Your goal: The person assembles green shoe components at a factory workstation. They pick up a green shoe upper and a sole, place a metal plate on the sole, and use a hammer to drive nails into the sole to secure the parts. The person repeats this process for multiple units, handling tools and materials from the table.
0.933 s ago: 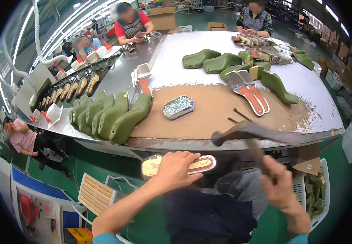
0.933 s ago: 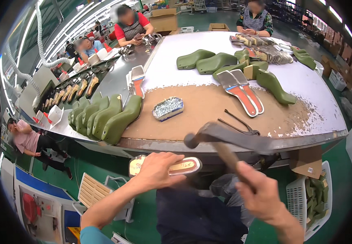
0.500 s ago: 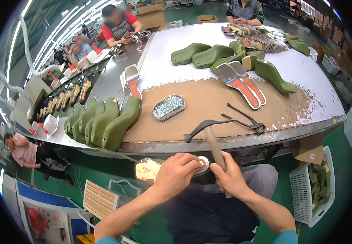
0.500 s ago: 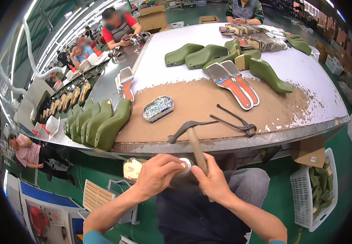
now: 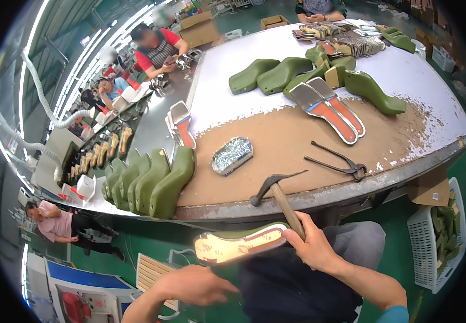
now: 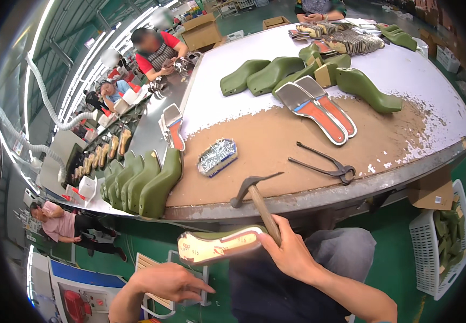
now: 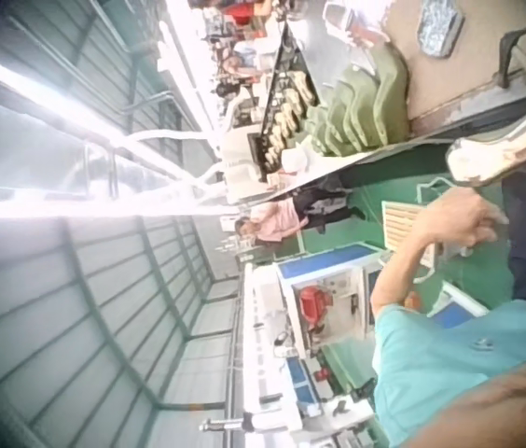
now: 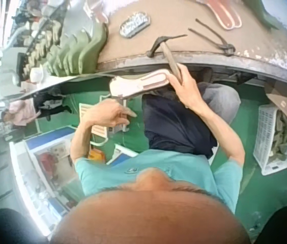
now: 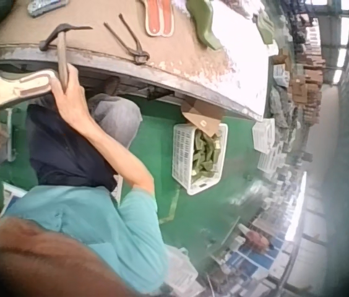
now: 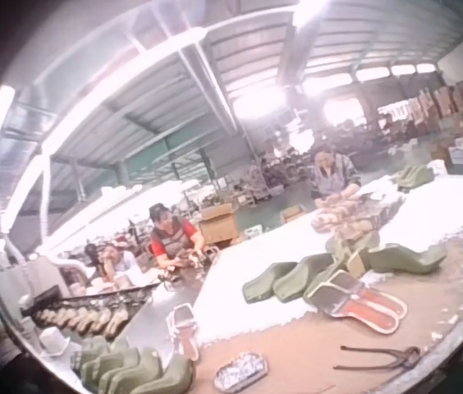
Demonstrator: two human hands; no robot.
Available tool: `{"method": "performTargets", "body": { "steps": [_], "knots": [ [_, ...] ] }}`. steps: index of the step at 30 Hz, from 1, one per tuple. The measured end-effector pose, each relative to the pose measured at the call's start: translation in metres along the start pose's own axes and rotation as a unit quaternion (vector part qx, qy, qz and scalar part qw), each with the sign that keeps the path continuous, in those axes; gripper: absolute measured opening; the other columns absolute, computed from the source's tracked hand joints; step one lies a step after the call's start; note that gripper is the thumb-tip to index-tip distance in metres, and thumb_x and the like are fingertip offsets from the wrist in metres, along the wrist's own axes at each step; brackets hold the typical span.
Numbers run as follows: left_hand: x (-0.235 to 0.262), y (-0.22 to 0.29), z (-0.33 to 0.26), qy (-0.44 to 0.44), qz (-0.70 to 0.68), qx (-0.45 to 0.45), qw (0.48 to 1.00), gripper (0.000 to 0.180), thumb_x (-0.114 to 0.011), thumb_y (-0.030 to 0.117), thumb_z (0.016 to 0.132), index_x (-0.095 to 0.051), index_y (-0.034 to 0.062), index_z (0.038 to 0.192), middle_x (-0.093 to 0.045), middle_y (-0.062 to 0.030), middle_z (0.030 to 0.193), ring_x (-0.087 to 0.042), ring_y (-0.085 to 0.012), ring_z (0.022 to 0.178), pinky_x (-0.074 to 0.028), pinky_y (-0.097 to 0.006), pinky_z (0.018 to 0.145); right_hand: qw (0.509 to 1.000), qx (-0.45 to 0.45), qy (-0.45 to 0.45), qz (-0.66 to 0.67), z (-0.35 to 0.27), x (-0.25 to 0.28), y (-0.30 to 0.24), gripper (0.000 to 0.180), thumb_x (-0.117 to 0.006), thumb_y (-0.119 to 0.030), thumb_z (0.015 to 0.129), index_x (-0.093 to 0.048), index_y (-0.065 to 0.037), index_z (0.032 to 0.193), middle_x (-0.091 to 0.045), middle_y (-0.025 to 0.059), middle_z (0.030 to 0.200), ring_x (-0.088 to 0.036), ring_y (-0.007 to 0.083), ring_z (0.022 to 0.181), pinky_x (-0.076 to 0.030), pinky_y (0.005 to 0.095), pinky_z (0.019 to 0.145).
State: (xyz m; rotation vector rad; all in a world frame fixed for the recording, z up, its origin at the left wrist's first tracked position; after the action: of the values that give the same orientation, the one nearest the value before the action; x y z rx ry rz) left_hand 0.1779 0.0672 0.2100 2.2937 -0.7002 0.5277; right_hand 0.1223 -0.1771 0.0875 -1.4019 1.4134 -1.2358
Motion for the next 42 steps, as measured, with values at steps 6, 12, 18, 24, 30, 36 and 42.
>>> {"method": "performTargets", "body": {
  "steps": [6,12,18,24,30,36,42],
  "knots": [
    [0.105,-0.060,0.033,0.448,-0.058,0.107,0.886,0.019,-0.073,0.020,0.092,-0.077,0.0076,0.106,-0.075,-0.0121,0.089,-0.069,-0.0249,0.073,-0.054,-0.031,0.069,0.999,0.030,0.015,0.007,-0.001,-0.001,-0.006,0.058,-0.062,-0.030,0.102,-0.037,0.003,0.142,-0.070,0.0205,0.096,-0.071,0.0275,0.087,-0.053,0.0388,0.080],
    [0.168,-0.142,0.151,0.575,0.086,0.156,0.798,0.025,-0.076,0.023,0.086,-0.078,0.0070,0.106,-0.076,-0.0136,0.093,-0.073,-0.0264,0.083,-0.056,-0.036,0.077,1.000,0.024,0.010,-0.002,-0.001,-0.001,-0.008,0.057,-0.063,-0.028,0.101,-0.038,0.004,0.142,-0.070,0.0174,0.094,-0.070,0.0250,0.085,-0.053,0.0370,0.078],
    [0.169,-0.156,0.160,0.584,-0.031,0.155,0.796,0.023,-0.077,0.028,0.084,-0.080,0.0087,0.096,-0.077,-0.0129,0.090,-0.074,-0.0313,0.084,-0.056,-0.040,0.079,0.999,0.049,0.004,0.013,-0.001,0.001,-0.008,0.057,-0.062,-0.027,0.102,-0.036,0.004,0.142,-0.070,0.0193,0.092,-0.072,0.0277,0.085,-0.054,0.0395,0.077],
    [0.163,-0.153,0.156,0.616,-0.007,0.103,0.781,0.019,-0.070,0.021,0.090,-0.078,0.0039,0.096,-0.074,-0.0184,0.086,-0.071,-0.0362,0.081,-0.054,-0.044,0.077,0.998,0.061,0.016,0.009,-0.001,0.001,-0.005,0.056,-0.062,-0.026,0.101,-0.036,0.004,0.142,-0.070,0.0209,0.091,-0.072,0.0307,0.084,-0.054,0.0406,0.077],
    [0.159,-0.164,0.145,0.627,0.014,0.054,0.777,0.021,-0.065,0.017,0.094,-0.072,0.0017,0.106,-0.073,-0.0185,0.083,-0.070,-0.0329,0.075,-0.054,-0.042,0.072,0.999,0.047,0.011,0.003,-0.001,-0.003,-0.010,0.055,-0.062,-0.026,0.102,-0.037,0.003,0.141,-0.070,0.0202,0.091,-0.072,0.0303,0.083,-0.054,0.0399,0.077],
    [0.129,-0.093,0.112,0.527,-0.323,-0.024,0.785,0.020,-0.058,0.009,0.101,-0.067,-0.0055,0.112,-0.072,-0.0087,0.095,-0.064,-0.0100,0.079,-0.055,-0.027,0.076,0.999,0.034,0.019,-0.003,-0.004,0.001,-0.012,0.055,-0.061,-0.027,0.102,-0.037,0.003,0.142,-0.070,0.0188,0.090,-0.071,0.0267,0.082,-0.053,0.0382,0.075],
    [0.035,-0.036,0.083,0.413,-0.419,-0.061,0.806,0.022,-0.056,0.003,0.102,-0.065,-0.0051,0.120,-0.074,-0.0094,0.103,-0.066,-0.0122,0.093,-0.054,-0.028,0.089,0.999,0.035,0.025,0.000,-0.004,-0.002,-0.011,0.054,-0.061,-0.027,0.102,-0.038,0.004,0.140,-0.069,0.0195,0.093,-0.070,0.0259,0.084,-0.053,0.0380,0.077]
  ]
}}
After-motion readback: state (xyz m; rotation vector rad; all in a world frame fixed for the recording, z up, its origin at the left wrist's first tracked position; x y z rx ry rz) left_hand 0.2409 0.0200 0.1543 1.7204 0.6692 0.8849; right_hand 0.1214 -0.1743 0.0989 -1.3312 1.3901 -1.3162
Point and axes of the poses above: each hand's wrist, its own z-axis towards the middle knuckle, its own x-axis out of the back of the hand, y = z × x, the point moved 3 cm from there along z, towards the middle knuckle
